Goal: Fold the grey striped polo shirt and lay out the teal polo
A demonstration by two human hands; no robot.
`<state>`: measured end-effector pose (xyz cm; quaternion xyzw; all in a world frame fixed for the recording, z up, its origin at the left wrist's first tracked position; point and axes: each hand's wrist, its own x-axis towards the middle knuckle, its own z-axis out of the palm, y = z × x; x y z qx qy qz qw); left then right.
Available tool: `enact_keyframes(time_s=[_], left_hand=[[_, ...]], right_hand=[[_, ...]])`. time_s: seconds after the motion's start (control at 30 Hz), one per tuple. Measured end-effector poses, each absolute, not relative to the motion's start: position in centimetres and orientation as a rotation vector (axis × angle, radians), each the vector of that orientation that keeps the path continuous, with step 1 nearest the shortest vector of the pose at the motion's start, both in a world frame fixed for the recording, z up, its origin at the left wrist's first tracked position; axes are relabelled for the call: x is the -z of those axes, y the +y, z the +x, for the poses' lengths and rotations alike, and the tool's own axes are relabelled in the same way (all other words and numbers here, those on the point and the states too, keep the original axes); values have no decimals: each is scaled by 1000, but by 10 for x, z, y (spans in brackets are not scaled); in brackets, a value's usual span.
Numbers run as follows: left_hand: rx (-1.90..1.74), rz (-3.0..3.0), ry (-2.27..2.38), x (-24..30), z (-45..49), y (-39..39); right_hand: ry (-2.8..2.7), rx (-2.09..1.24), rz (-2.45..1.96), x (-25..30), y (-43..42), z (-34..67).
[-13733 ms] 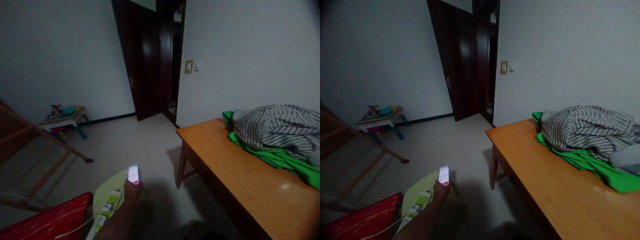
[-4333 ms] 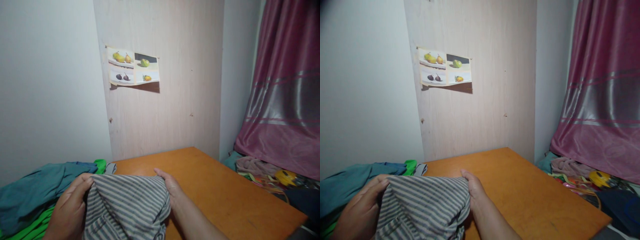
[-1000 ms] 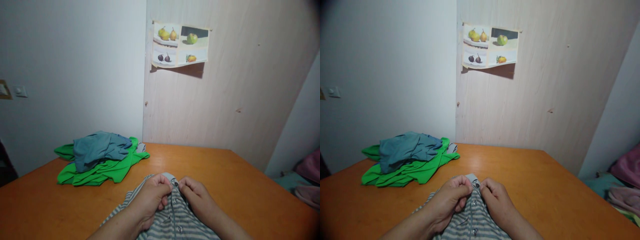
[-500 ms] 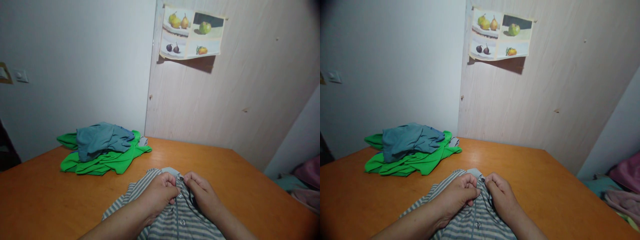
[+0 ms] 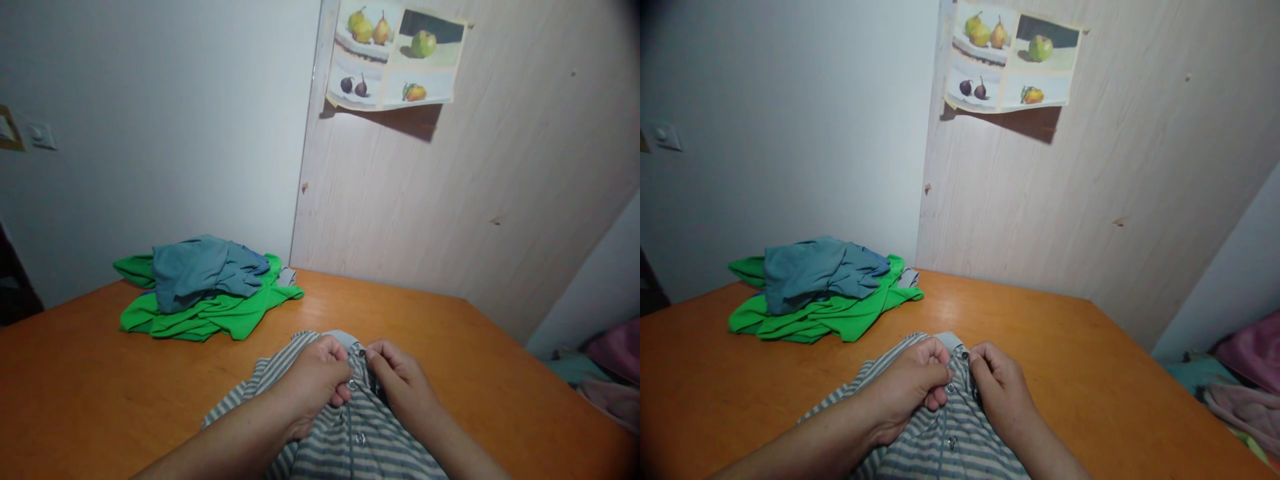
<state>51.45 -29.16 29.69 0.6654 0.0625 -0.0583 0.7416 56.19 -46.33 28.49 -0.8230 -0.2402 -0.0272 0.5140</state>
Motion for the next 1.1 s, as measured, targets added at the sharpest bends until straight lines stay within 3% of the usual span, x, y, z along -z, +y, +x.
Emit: enact_keyframes(time_s=[0.4,0.73,1.1], left_hand=[[79,1506,159,-304,513,-291],[312,1209,196,-304,519,-286],[210,1266,76,-296,521,-284]], right_hand=[[-618,83,-1998,-285,-461,558],[-604,16,-1943,-286,-458,556],[-558,-168,-1753,-287,-464,562]])
